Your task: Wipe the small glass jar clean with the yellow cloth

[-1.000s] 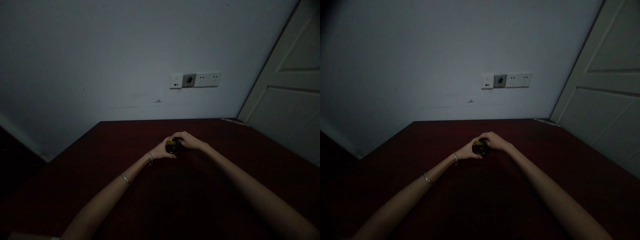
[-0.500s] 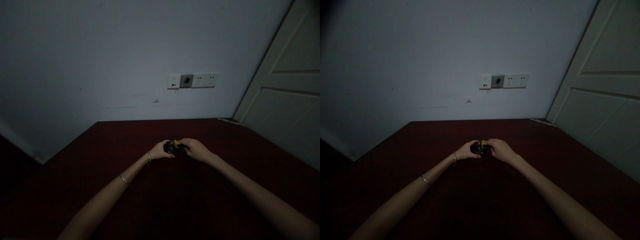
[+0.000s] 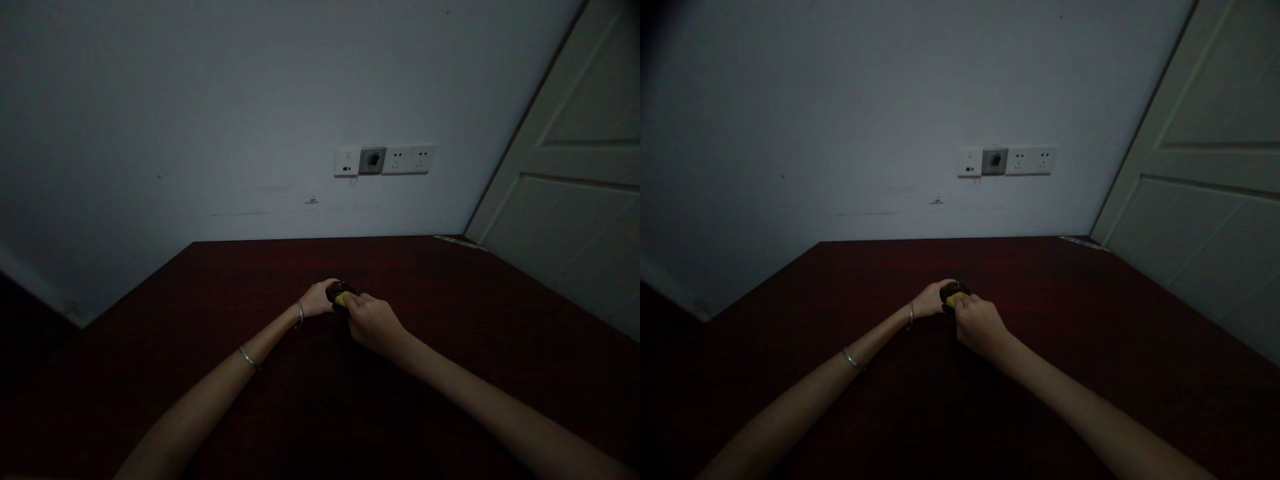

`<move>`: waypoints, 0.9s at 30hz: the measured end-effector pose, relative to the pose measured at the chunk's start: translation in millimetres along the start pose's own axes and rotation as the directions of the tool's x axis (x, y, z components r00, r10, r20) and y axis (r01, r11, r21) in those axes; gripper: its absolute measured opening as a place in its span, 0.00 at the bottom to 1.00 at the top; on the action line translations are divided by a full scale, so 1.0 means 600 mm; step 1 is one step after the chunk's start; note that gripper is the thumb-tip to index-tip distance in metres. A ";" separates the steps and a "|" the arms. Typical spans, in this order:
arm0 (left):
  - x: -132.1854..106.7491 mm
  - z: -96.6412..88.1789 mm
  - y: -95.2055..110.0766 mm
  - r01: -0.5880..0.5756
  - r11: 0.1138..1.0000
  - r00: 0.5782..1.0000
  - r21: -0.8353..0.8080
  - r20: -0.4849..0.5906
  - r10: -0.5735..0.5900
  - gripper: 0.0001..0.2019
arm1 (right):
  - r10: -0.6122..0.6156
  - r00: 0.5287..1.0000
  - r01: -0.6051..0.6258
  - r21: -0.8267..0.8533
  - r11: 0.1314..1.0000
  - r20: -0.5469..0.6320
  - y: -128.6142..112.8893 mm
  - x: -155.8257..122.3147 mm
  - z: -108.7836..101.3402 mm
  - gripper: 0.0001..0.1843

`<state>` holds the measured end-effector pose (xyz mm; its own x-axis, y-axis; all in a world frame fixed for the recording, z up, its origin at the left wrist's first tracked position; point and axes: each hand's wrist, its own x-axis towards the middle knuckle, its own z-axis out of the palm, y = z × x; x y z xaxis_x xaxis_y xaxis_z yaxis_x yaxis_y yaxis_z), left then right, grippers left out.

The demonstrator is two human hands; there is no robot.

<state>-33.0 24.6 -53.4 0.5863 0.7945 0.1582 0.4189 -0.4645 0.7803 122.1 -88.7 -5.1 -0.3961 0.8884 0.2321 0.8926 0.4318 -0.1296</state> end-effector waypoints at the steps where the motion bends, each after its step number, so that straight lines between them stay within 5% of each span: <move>1: 0.000 0.000 0.000 -0.003 1.000 1.000 0.003 0.001 0.003 0.32 | 0.002 1.000 -0.002 0.034 0.999 -0.002 -0.004 -0.001 0.000 0.20; 8: -0.004 0.001 0.003 0.004 1.000 1.000 0.007 -0.001 -0.004 0.33 | 0.087 0.996 -0.073 0.458 0.886 -0.009 0.018 0.004 -0.013 0.17; 13: -0.004 0.004 0.007 0.022 0.999 1.000 -0.040 0.006 -0.021 0.39 | 0.303 0.953 -0.202 0.810 0.551 0.031 0.097 0.031 -0.031 0.15; 19: 0.003 0.006 0.008 0.032 0.995 0.998 -0.099 0.048 -0.027 0.40 | 0.531 0.830 -0.280 0.951 0.129 0.172 0.170 0.024 -0.016 0.14; 27: 0.003 0.015 0.019 0.041 0.996 0.999 -0.074 0.027 -0.039 0.55 | 0.595 0.711 -0.354 0.922 -0.159 0.375 0.188 0.012 0.001 0.16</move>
<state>-21.0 17.4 -49.6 0.5881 0.8012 0.1108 0.3905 -0.4013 0.8286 220.0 -33.7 -18.8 0.1687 0.9468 -0.2741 -0.2004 -0.2394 -0.9500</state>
